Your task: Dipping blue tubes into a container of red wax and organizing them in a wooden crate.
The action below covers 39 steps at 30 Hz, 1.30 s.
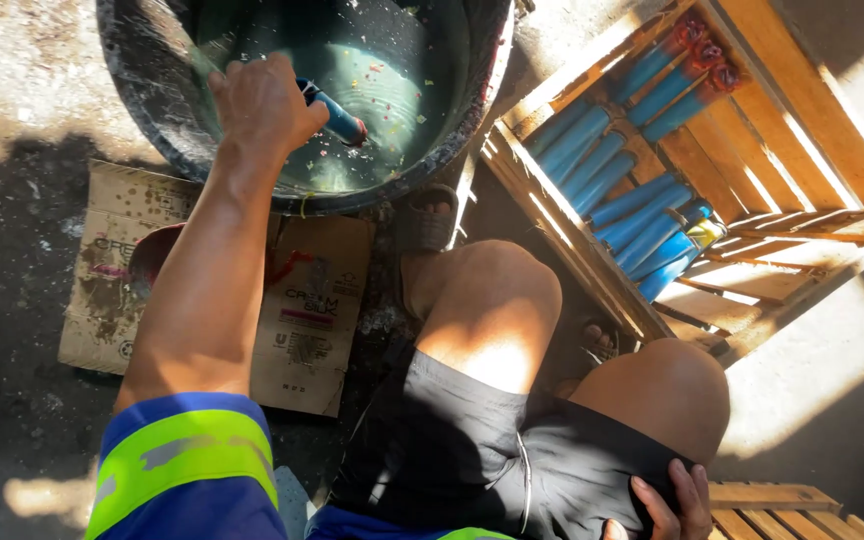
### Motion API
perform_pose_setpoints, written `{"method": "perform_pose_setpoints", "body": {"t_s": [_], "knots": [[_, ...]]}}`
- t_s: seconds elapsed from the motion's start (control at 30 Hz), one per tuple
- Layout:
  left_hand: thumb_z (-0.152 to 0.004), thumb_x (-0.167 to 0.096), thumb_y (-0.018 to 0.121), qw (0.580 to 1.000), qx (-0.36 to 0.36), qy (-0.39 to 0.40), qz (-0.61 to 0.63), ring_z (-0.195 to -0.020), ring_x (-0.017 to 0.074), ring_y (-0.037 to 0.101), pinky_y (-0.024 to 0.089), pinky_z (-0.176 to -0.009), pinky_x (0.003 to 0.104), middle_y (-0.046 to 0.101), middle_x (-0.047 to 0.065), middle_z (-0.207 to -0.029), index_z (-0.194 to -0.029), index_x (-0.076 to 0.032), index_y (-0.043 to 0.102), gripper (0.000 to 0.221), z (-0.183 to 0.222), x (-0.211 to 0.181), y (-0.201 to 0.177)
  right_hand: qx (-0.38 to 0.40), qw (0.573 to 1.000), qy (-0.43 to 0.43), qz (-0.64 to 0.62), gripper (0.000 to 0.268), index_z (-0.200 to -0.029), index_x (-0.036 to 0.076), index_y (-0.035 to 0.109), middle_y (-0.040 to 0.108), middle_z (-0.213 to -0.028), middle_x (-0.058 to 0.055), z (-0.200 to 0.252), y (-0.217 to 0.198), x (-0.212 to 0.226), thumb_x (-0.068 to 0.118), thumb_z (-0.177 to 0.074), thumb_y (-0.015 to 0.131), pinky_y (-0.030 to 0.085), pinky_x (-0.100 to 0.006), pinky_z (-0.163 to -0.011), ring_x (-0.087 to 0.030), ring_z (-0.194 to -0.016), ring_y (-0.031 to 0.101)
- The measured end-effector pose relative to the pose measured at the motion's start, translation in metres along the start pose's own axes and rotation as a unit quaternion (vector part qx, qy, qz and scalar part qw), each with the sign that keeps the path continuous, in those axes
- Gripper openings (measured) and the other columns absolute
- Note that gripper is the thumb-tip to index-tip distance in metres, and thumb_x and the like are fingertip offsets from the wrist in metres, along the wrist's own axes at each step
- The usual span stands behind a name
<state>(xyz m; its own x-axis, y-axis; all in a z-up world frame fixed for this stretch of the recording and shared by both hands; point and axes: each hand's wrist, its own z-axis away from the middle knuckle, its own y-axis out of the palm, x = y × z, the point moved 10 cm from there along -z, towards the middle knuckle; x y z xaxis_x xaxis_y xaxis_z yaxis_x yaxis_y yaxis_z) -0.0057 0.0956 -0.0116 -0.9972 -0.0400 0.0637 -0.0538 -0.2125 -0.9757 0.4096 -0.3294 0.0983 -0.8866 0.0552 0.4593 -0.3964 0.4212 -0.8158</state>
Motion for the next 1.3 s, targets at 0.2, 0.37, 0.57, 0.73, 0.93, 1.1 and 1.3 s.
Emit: {"method": "perform_pose_setpoints", "body": {"t_s": [0.2, 0.37, 0.57, 0.73, 0.93, 1.1, 1.3], "knots": [[-0.076, -0.053, 0.064, 0.994, -0.099, 0.041, -0.021, -0.095, 0.0439, 0.046, 0.03, -0.084, 0.061, 0.055, 0.016, -0.1, -0.111, -0.006, 0.048, 0.061, 0.019, 0.013, -0.033, -0.015, 0.999, -0.032, -0.014, 0.036, -0.097, 0.01, 0.055, 0.048, -0.12, -0.019, 0.003, -0.001, 0.001, 0.039, -0.08, 0.041, 0.038, -0.051, -0.103, -0.042, -0.119, 0.043], [-0.077, -0.049, 0.064, 0.989, -0.138, 0.044, -0.015, -0.081, 0.0347, 0.051, 0.032, -0.073, 0.05, 0.058, 0.011, -0.087, -0.102, -0.008, 0.055, 0.048, 0.049, 0.009, -0.09, 0.012, 1.0, -0.003, -0.016, 0.036, -0.099, 0.009, 0.055, 0.045, -0.125, -0.017, 0.005, -0.004, 0.002, 0.037, -0.08, 0.042, 0.035, -0.052, -0.107, -0.04, -0.125, 0.039], [-0.081, -0.043, 0.066, 0.991, -0.137, -0.001, -0.005, -0.069, 0.0275, 0.055, 0.037, -0.071, 0.044, 0.06, 0.009, -0.076, -0.095, -0.007, 0.059, 0.04, 0.105, 0.042, -0.144, 0.015, 0.999, 0.011, -0.037, 0.035, -0.1, 0.006, 0.054, 0.045, -0.124, -0.02, -0.001, -0.008, 0.011, 0.033, -0.081, 0.043, 0.033, -0.055, -0.109, -0.042, -0.127, 0.038], [-0.089, -0.045, 0.062, 0.988, -0.002, -0.157, 0.009, -0.056, 0.0231, 0.058, 0.047, -0.042, 0.032, 0.062, 0.01, -0.068, -0.085, -0.003, 0.061, 0.042, 0.154, 0.116, -0.138, 0.032, 0.999, 0.011, -0.033, 0.035, -0.102, 0.006, 0.054, 0.044, -0.126, -0.02, 0.003, -0.003, 0.005, 0.033, -0.082, 0.042, 0.031, -0.056, -0.111, -0.044, -0.13, 0.036], [-0.076, -0.048, 0.051, 0.949, 0.088, -0.3, -0.051, -0.082, 0.0356, 0.058, 0.036, -0.072, 0.042, 0.064, 0.016, -0.084, -0.108, -0.012, 0.055, 0.048, 0.191, 0.198, -0.084, 0.018, 0.999, -0.028, -0.035, 0.038, -0.101, 0.006, 0.054, 0.045, -0.124, -0.022, 0.001, 0.001, 0.004, 0.037, -0.082, 0.041, 0.031, -0.054, -0.111, -0.044, -0.127, 0.037], [-0.078, -0.05, 0.057, 0.917, 0.164, -0.364, -0.003, -0.082, 0.03, 0.058, 0.034, -0.074, 0.039, 0.065, 0.012, -0.086, -0.097, -0.011, 0.062, 0.044, 0.206, 0.218, -0.022, 0.011, 0.999, -0.023, -0.034, 0.038, -0.099, 0.004, 0.054, 0.046, -0.123, -0.023, -0.006, 0.0, 0.015, 0.035, -0.084, 0.041, 0.033, -0.054, -0.11, -0.045, -0.126, 0.039], [-0.074, -0.043, 0.05, 0.922, 0.144, -0.359, 0.016, -0.09, 0.0329, 0.055, 0.035, -0.076, 0.045, 0.06, 0.014, -0.096, -0.099, -0.004, 0.056, 0.047, 0.195, 0.22, 0.036, -0.002, 0.999, -0.021, -0.04, 0.037, -0.099, 0.005, 0.053, 0.044, -0.124, -0.021, 0.003, 0.004, 0.003, 0.037, -0.083, 0.042, 0.031, -0.055, -0.111, -0.044, -0.128, 0.036]]}}
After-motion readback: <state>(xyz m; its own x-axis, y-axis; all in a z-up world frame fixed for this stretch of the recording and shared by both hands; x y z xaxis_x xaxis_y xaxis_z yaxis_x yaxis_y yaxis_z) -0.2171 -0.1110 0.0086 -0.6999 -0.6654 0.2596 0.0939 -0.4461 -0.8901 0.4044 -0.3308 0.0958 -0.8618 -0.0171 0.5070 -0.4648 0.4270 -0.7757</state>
